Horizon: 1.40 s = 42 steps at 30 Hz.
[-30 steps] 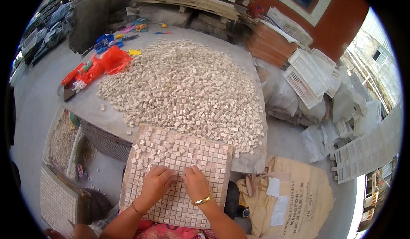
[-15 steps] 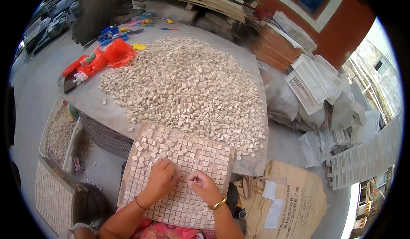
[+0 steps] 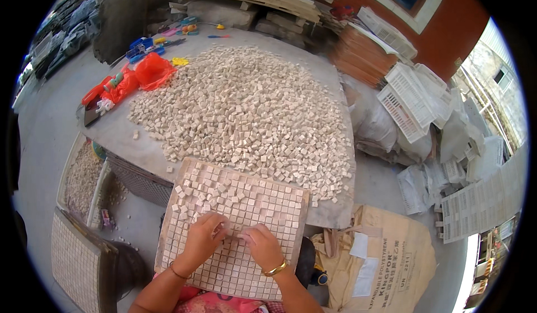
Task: The person places small white cubic pieces into the grid cells of a mesh tile sheet. They pick up the pieces from a large pile on the table and arrange them one by one into the empty slots on the sheet held in their lap.
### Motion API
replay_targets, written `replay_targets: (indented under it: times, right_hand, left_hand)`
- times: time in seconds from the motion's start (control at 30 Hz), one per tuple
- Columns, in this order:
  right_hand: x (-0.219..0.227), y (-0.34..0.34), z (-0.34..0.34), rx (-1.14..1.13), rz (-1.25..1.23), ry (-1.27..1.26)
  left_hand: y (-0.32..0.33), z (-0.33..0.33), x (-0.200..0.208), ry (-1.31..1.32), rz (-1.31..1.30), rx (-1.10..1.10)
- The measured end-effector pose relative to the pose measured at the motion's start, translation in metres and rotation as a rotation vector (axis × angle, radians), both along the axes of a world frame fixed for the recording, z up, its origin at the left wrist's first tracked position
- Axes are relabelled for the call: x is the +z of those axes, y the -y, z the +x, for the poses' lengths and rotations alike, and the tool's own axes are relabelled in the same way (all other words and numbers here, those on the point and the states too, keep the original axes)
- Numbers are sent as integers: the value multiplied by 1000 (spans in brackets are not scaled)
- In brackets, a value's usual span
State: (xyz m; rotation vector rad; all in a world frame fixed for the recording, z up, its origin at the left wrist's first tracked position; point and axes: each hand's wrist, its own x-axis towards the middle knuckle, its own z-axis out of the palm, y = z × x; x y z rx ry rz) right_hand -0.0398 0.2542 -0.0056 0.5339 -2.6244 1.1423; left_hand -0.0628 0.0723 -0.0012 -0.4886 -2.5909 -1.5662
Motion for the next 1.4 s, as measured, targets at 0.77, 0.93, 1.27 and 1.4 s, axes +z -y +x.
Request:
replay_targets:
  times: [0.77,0.93,1.27,1.4]
  right_hand:
    - [-11,-43,-55,-217,112,178]
    - [-8,-42,-56,-145,154,142]
    - [6,-17,-78,-29,34,153]
    - [-13,-10,-98,-19,150,124]
  left_hand:
    - [-41,-8,-25,-381,-291,-123]
    - [-39,-10,-19,-446,-275,-189]
    - [-31,-18,-10,-549,-475,-465]
    - [-31,-22,-10,-561,-500,-502]
